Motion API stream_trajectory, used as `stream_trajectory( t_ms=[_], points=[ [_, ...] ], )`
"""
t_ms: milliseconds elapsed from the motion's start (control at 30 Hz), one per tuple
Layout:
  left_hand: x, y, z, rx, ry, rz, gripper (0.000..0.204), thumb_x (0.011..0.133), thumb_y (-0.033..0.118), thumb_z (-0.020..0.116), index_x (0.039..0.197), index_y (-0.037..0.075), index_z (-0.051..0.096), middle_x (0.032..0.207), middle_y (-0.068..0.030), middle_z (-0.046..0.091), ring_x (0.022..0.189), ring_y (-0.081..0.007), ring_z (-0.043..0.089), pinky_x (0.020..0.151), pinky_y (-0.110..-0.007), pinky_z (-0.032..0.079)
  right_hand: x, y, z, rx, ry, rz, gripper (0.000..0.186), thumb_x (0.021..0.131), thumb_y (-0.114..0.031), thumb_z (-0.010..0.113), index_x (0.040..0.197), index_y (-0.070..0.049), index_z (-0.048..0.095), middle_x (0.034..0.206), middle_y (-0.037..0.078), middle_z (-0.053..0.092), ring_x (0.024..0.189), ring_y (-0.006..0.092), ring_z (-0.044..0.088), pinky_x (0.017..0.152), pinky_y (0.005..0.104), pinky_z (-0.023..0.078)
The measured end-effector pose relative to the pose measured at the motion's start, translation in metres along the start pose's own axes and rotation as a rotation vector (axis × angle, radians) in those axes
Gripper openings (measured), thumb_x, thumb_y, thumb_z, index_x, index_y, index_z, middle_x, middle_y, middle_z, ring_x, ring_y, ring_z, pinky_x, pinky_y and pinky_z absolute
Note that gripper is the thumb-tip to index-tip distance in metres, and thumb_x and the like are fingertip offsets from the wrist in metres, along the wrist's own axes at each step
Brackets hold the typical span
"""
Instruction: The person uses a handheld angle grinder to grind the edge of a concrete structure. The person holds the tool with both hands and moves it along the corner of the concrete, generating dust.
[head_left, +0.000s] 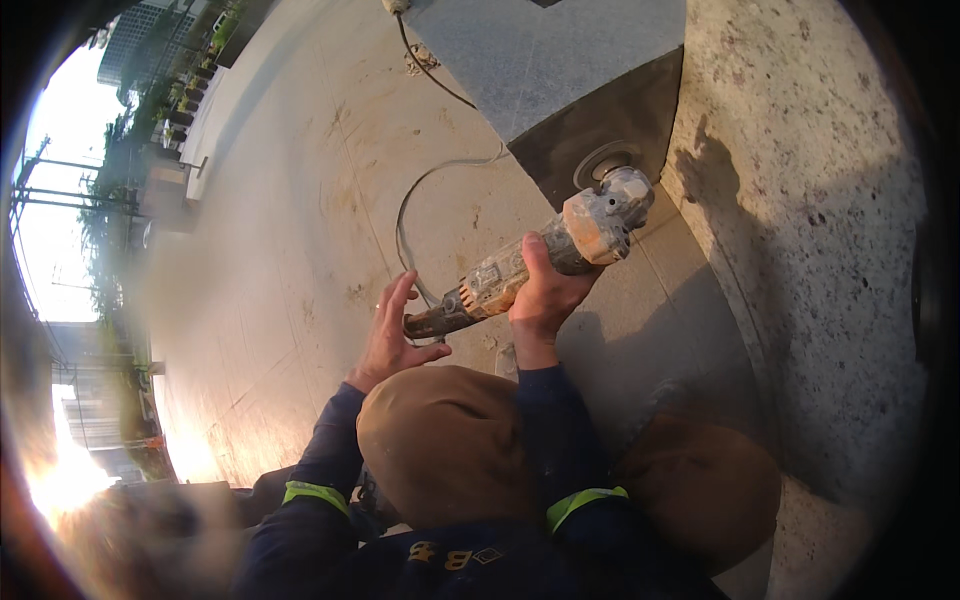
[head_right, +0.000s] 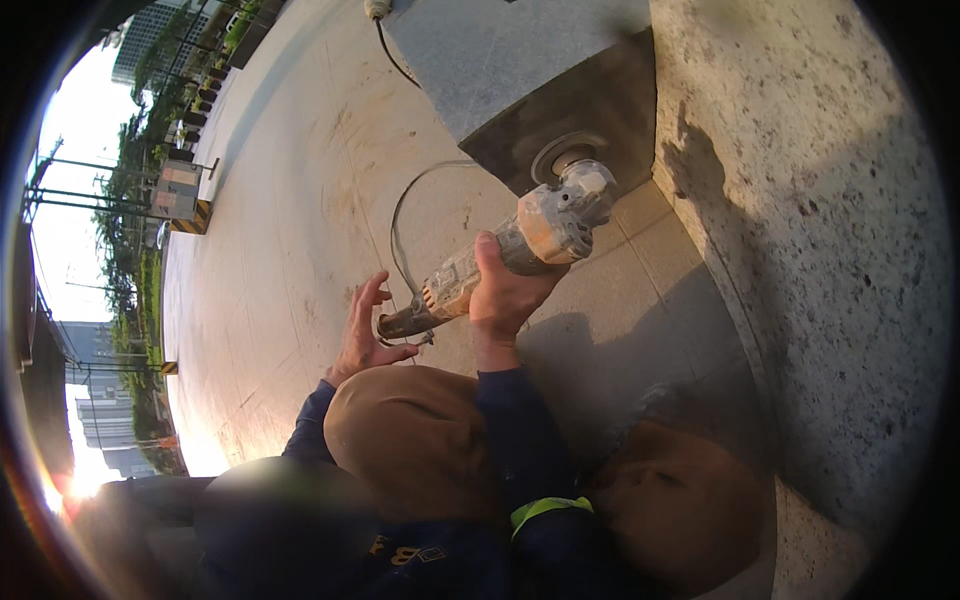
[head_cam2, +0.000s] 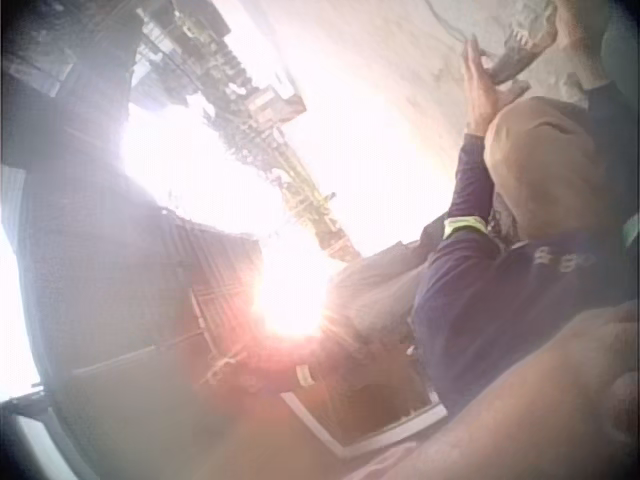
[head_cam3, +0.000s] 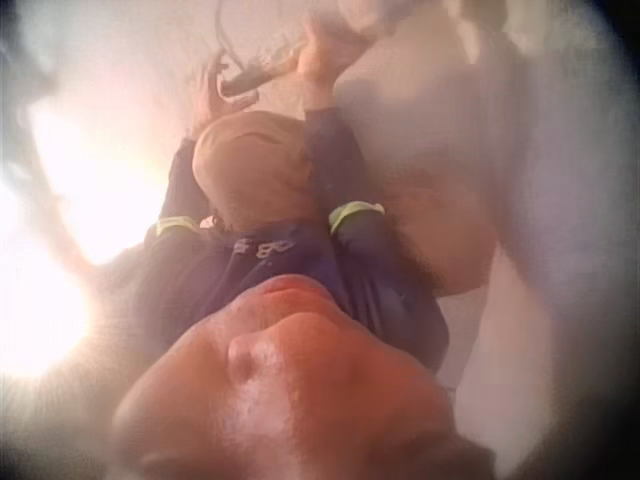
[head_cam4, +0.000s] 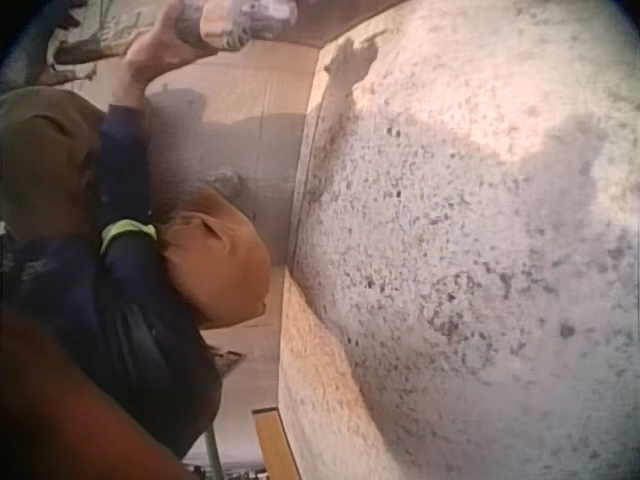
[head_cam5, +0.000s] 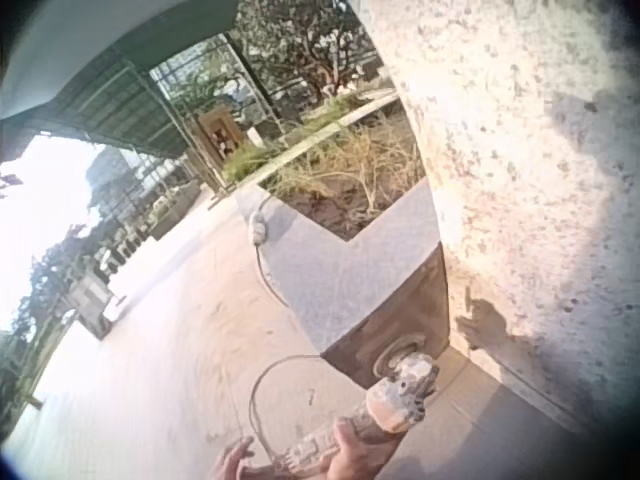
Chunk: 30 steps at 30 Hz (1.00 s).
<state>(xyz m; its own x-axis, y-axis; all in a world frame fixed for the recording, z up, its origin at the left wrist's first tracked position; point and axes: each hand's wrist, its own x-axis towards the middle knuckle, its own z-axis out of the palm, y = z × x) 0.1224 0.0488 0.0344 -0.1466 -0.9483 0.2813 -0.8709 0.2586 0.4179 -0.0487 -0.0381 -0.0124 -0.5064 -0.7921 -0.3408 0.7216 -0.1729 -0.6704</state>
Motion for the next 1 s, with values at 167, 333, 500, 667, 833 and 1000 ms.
stream_trajectory(
  t_ms=[167,333,500,667,833,1000],
  points=[
    [-0.172,-0.050,-0.030,-0.089,0.149,-0.640,0.036,0.085,0.013,0.070,0.117,0.002,0.060,0.099,-0.0154,0.067,0.085,-0.0249,0.066,0.079,-0.038,0.052,0.024,-0.027,-0.004,0.038,-0.152,-0.104,0.074,0.075,-0.010,0.070,0.139,0.000,0.036,0.117,0.017,0.054,0.102,0.0283,0.059,0.086,0.0428,0.053],
    [-0.368,0.054,-0.034,-0.399,-0.613,-1.056,0.034,0.085,0.014,0.070,0.114,0.001,0.061,0.104,-0.0196,0.068,0.098,-0.0324,0.067,0.085,-0.038,0.051,0.028,-0.042,0.000,0.053,-0.152,-0.101,0.070,0.074,-0.013,0.070,0.136,0.001,0.041,0.108,0.018,0.056,0.089,0.0293,0.061,0.079,0.0420,0.057],
    [-0.418,0.123,-0.040,-0.321,-0.648,-1.428,0.034,0.085,0.014,0.070,0.115,0.001,0.061,0.105,-0.0196,0.068,0.099,-0.0322,0.066,0.086,-0.038,0.051,0.031,-0.051,0.002,0.010,-0.171,-0.145,0.064,0.075,-0.019,0.069,0.129,0.006,0.045,0.110,0.021,0.057,0.090,0.0309,0.062,0.075,0.0434,0.058],
    [-0.417,0.146,-0.054,-0.232,-0.659,-1.520,0.034,0.086,0.014,0.069,0.116,0.001,0.061,0.105,-0.0195,0.068,0.100,-0.0320,0.066,0.086,-0.038,0.051,0.033,-0.062,-0.001,-0.023,-0.222,-0.127,0.063,0.075,-0.022,0.068,0.126,0.008,0.047,0.110,0.021,0.057,0.092,0.0318,0.062,0.077,0.0454,0.057],
    [-0.412,0.148,-0.055,-0.200,-0.696,-1.523,0.034,0.086,0.013,0.069,0.117,0.002,0.060,0.106,-0.0195,0.068,0.101,-0.0318,0.066,0.086,-0.038,0.051,0.038,-0.070,-0.002,-0.060,-0.230,-0.137,0.081,0.070,-0.024,0.071,0.138,0.003,0.037,0.114,0.024,0.056,0.091,0.0321,0.061,0.076,0.0451,0.057],
    [-0.417,0.155,-0.060,-0.197,-0.727,-1.525,0.034,0.086,0.013,0.068,0.117,0.002,0.060,0.106,-0.0194,0.067,0.101,-0.0316,0.066,0.087,-0.038,0.051,0.039,-0.074,-0.008,-0.167,-0.289,-0.190,0.067,0.078,-0.028,0.067,0.128,0.012,0.046,0.118,0.025,0.055,0.100,0.0354,0.061,0.081,0.0493,0.056]
  ],
)
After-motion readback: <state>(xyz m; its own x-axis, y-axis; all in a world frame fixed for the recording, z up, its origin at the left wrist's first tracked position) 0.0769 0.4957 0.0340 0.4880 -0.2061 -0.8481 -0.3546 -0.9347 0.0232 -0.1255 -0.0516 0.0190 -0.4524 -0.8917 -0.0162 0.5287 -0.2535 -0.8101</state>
